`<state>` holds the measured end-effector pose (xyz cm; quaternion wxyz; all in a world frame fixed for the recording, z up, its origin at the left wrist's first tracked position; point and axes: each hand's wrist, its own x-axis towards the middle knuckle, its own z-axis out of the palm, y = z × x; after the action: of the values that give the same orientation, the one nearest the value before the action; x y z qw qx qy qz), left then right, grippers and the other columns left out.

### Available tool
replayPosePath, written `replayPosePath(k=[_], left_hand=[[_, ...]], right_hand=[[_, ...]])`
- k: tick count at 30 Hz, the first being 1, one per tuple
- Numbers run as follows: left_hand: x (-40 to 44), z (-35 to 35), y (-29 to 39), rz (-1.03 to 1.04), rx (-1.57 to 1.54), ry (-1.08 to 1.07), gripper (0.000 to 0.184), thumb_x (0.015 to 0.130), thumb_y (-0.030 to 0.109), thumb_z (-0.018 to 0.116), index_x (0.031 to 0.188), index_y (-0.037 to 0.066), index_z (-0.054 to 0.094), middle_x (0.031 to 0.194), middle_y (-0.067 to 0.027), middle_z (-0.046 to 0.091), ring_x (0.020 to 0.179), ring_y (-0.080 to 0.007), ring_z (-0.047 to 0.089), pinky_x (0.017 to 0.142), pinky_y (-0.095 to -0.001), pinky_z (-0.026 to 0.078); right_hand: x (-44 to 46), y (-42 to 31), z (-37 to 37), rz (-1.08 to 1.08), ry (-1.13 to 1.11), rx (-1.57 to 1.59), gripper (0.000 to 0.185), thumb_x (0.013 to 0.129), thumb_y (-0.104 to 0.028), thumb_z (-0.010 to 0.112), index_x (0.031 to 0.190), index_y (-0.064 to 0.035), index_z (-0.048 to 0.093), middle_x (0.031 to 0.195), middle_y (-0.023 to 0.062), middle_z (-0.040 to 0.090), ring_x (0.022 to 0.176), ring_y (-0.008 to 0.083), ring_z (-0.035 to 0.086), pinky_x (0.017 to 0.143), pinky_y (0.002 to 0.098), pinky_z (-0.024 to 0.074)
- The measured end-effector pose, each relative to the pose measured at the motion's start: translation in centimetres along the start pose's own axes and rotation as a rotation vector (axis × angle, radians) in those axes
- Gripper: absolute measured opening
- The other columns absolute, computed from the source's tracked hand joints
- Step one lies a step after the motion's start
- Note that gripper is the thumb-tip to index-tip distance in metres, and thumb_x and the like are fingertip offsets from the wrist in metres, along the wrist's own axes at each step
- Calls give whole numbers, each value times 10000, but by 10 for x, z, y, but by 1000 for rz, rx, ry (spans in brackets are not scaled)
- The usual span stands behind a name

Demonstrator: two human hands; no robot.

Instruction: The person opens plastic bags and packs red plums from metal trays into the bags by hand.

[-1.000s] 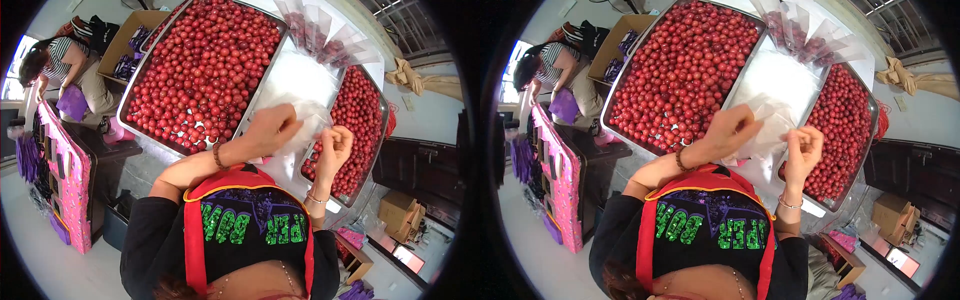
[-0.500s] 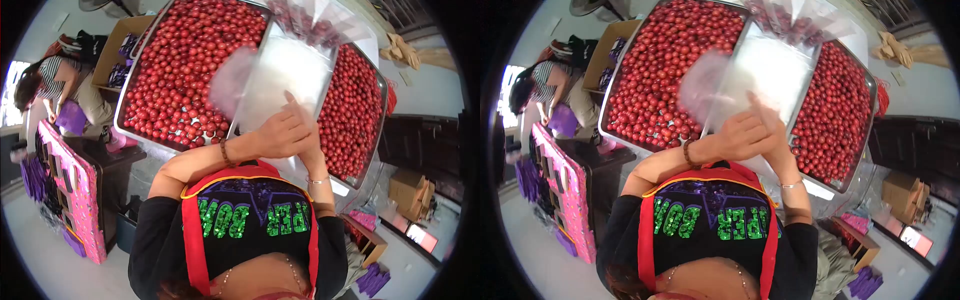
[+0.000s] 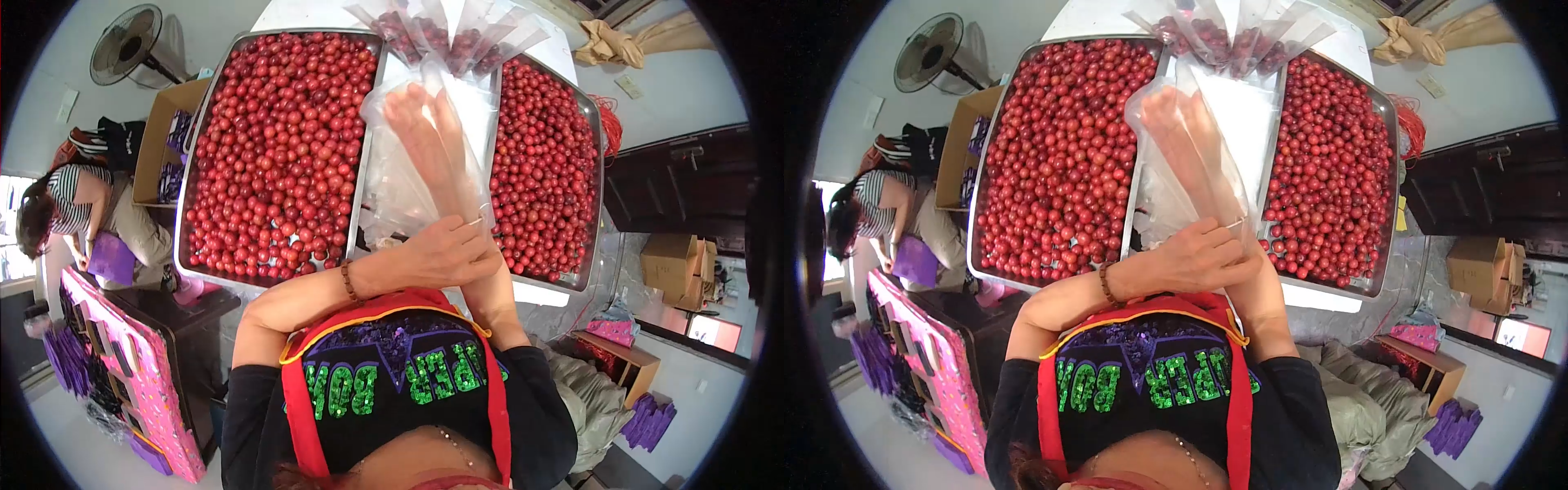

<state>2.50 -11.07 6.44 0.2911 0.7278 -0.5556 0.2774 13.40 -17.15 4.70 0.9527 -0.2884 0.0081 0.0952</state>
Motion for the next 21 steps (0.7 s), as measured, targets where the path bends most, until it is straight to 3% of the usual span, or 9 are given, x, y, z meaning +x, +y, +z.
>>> replayPosePath(k=[2,3,4,6,7,9,11,18,21], left_hand=[[1,-8,-12,24,-138,-186,292,726,199,569,996,90,597,728,-7,480,679,-164,499,599,-280,368],[3,-16,-18,-42,-211,-108,339,736,168,570,1065,89,575,757,-17,520,721,-181,529,623,-307,393],[3,-24,-26,-106,-287,-31,392,747,138,572,1135,87,553,787,-27,561,763,-198,558,647,-333,418],[-18,-40,-57,-450,-46,73,410,741,108,599,1148,90,546,827,-50,603,814,-230,577,728,-351,443],[-22,-43,-77,-590,217,242,317,773,109,589,1088,74,573,815,-57,610,781,-229,580,717,-339,448],[-31,-47,-89,-719,495,410,230,805,110,579,1028,58,600,803,-64,617,748,-228,583,706,-327,454],[-43,-49,-79,-1117,-243,512,168,877,163,541,910,16,615,738,-89,603,668,-205,582,621,-310,450],[-49,-74,-113,-1026,81,428,182,889,177,546,851,12,611,666,-125,587,553,-228,566,514,-317,432],[-53,-73,-139,-918,187,397,142,844,189,593,867,54,629,769,-103,614,665,-214,584,593,-319,433]], right_hand=[[5,6,-23,105,-389,333,544,953,-462,280,1207,-3,423,1143,140,520,1092,304,485,987,478,343],[-10,-1,-17,122,-229,158,590,930,-538,244,1341,-122,321,1236,146,473,1119,337,473,980,525,326],[-21,-9,-8,101,-234,154,590,930,-538,244,1341,-122,321,1236,146,473,1119,337,473,980,525,326],[-43,-18,6,189,-210,125,598,905,-595,197,1414,-284,176,1342,155,388,1170,362,439,992,545,296],[-43,-12,-8,259,-407,274,599,893,-618,179,1424,-355,89,1415,147,303,1222,365,394,1016,533,265],[-58,3,7,268,-385,148,608,891,-621,171,1425,-352,66,1427,138,287,1227,360,389,1022,526,260],[-64,9,11,319,-369,2,620,885,-631,150,1423,-363,-3,1452,114,249,1244,348,370,1045,501,233],[-107,-3,-7,388,-367,86,653,856,-676,153,1415,-387,-18,1458,158,206,1301,370,276,1065,475,204],[-129,-6,-20,357,-148,-51,646,856,-674,195,1414,-401,17,1471,152,166,1301,395,261,1063,465,212]])
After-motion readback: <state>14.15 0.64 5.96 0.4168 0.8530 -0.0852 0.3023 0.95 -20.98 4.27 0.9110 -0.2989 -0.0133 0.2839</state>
